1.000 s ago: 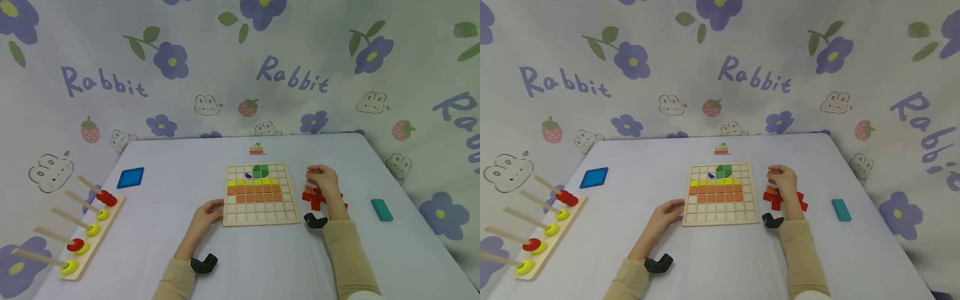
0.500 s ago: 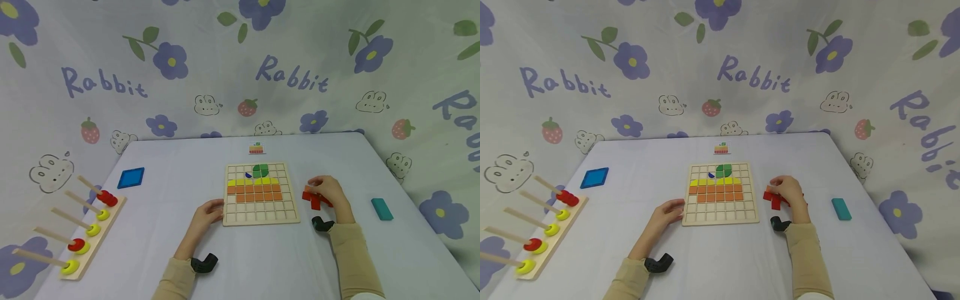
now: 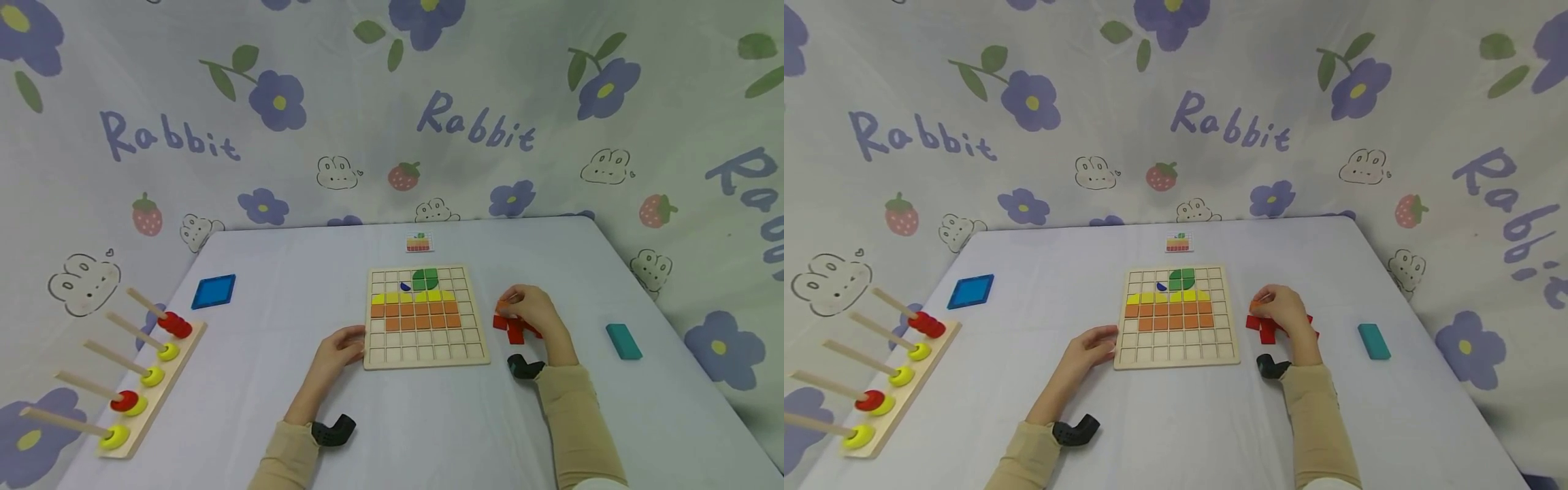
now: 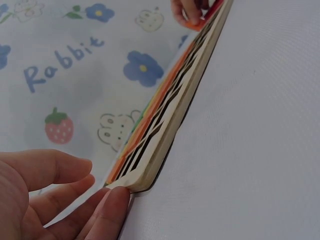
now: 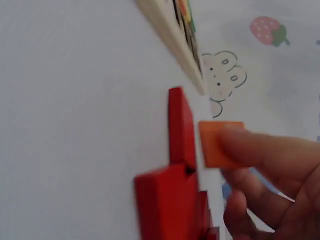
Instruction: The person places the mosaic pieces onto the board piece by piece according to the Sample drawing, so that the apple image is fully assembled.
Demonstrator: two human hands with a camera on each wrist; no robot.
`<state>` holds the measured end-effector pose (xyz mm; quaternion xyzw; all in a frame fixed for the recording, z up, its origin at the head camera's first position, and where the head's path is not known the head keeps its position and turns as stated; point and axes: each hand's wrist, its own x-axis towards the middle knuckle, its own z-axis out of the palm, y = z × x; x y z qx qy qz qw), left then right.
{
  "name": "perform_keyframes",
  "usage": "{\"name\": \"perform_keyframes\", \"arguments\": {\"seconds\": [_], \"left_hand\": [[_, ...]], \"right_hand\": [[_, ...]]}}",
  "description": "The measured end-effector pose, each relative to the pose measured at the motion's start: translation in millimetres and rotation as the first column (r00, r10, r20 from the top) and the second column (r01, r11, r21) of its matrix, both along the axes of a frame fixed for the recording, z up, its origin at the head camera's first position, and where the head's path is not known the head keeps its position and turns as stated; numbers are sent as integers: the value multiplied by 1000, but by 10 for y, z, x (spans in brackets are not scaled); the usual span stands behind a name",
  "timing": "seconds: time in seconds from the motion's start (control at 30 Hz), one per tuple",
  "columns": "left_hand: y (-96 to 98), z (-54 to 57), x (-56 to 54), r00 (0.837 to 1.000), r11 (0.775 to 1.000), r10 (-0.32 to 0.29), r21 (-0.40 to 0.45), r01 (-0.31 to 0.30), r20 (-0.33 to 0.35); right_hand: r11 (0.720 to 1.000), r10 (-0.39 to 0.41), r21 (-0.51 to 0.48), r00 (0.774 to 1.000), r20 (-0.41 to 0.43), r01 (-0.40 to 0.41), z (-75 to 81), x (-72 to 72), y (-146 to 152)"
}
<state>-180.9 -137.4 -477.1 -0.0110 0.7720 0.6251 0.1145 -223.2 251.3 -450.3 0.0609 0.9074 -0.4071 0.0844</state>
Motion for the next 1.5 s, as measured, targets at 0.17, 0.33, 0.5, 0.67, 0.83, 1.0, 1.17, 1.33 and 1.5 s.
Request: {"name": "perform_keyframes", "arguments": {"seconds": [0.17, 0.33, 0.5, 0.67, 0.83, 1.0, 1.17, 1.33, 1.5], "left_hand": [[-28, -6, 15, 1000, 1000, 6, 4, -6, 4], [-32, -3, 11, 1000, 1000, 5, 29, -5, 4], [-8, -10, -7, 1000, 999, -1, 37, 1, 3], [-9, 34, -1, 1000, 998, -13, 55, 14, -11], [5, 256, 80, 999, 996, -52, 73, 52, -12], [0, 312, 108, 998, 996, -60, 67, 60, -5], [24, 342, 112, 998, 997, -58, 46, 58, -2], [29, 355, 114, 998, 998, -55, 33, 55, -5], [7, 258, 82, 999, 998, -46, 48, 46, -15]], "right_hand": [[943, -15, -334, 1000, 14, 19, 53, -54, -163], [824, -9, -566, 999, 50, 36, 111, -142, -480], [797, 23, -604, 998, 57, 16, 160, -200, -902], [815, 105, -577, 992, 64, -50, 160, -266, -1403], [858, 149, -507, 985, 87, -85, 118, -299, -1816], [902, 179, -412, 981, 78, -132, 70, -269, -2033], [954, 223, -198, 974, -40, -226, 52, -236, -2104], [961, 277, 13, 953, -119, -278, 52, -233, -2172], [947, 310, 118, 945, -108, -297, 34, -249, -2221]]}}
